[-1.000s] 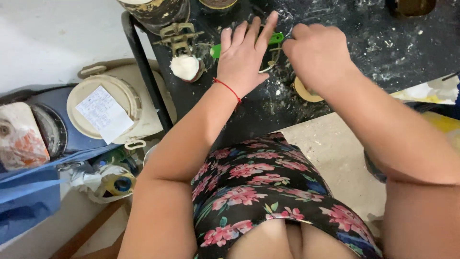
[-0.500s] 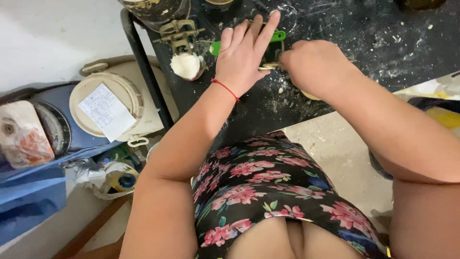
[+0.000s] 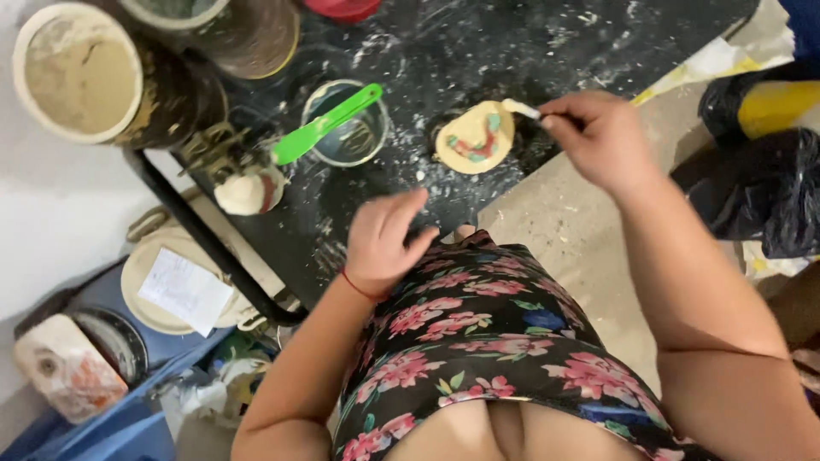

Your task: The person places a small, colorful clay piece onto a yellow ceramic object on a workbench. They then use a small white tool to carefully shape and smooth the clay piece, pressing it into the surface of the ceramic object.

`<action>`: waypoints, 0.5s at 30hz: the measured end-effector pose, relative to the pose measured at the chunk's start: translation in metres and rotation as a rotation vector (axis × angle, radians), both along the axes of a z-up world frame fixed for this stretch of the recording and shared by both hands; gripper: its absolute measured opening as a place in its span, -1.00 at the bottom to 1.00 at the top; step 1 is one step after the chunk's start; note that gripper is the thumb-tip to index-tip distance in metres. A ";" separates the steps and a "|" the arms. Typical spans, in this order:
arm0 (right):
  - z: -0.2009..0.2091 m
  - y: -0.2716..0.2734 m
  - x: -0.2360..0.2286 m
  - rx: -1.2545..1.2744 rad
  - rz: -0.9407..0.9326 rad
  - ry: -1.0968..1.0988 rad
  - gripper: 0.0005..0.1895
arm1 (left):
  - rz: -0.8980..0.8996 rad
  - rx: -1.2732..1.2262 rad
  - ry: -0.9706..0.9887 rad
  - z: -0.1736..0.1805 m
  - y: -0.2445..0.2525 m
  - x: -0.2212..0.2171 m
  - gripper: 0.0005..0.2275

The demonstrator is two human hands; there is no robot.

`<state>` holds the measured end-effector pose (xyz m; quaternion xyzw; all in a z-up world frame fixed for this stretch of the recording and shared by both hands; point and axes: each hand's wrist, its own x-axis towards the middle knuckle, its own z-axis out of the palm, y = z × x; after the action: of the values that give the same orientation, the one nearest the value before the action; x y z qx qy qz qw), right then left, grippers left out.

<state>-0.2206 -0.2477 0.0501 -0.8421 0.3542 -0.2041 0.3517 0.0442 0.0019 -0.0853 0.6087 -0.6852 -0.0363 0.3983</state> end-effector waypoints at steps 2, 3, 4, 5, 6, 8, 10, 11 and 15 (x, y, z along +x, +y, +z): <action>-0.030 0.000 -0.004 -0.052 -0.055 -0.001 -0.86 | -0.036 0.069 0.103 0.033 0.004 -0.017 -0.48; -0.045 0.002 -0.005 -0.105 -0.096 -0.001 -0.84 | -0.057 0.138 0.205 0.049 0.007 -0.025 -0.51; -0.049 0.004 -0.001 -0.104 -0.100 -0.002 -0.84 | -0.061 0.140 0.204 0.054 0.007 -0.028 -0.51; -0.052 0.007 0.003 -0.118 -0.129 0.017 -0.85 | -0.069 0.185 0.242 0.058 0.007 -0.031 -0.50; -0.055 0.009 0.008 -0.133 -0.155 0.036 -0.85 | -0.074 0.229 0.280 0.062 0.007 -0.033 -0.49; -0.039 0.012 0.016 -0.127 -0.131 0.032 -0.85 | -0.059 0.244 0.314 0.057 0.009 -0.034 -0.49; -0.031 0.011 0.020 -0.122 -0.102 0.028 -0.86 | -0.038 0.257 0.349 0.056 0.012 -0.032 -0.48; -0.031 0.008 0.019 -0.166 -0.051 0.032 -0.85 | -0.060 0.394 0.333 0.058 0.014 -0.030 -0.52; -0.028 -0.005 0.020 -0.289 0.072 0.015 -0.83 | -0.087 0.423 0.301 0.059 0.017 -0.029 -0.59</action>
<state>-0.2004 -0.2523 0.0221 -0.8978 0.2931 -0.2338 0.2311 0.0155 0.0190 -0.0265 0.6364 -0.6208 -0.2860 0.3575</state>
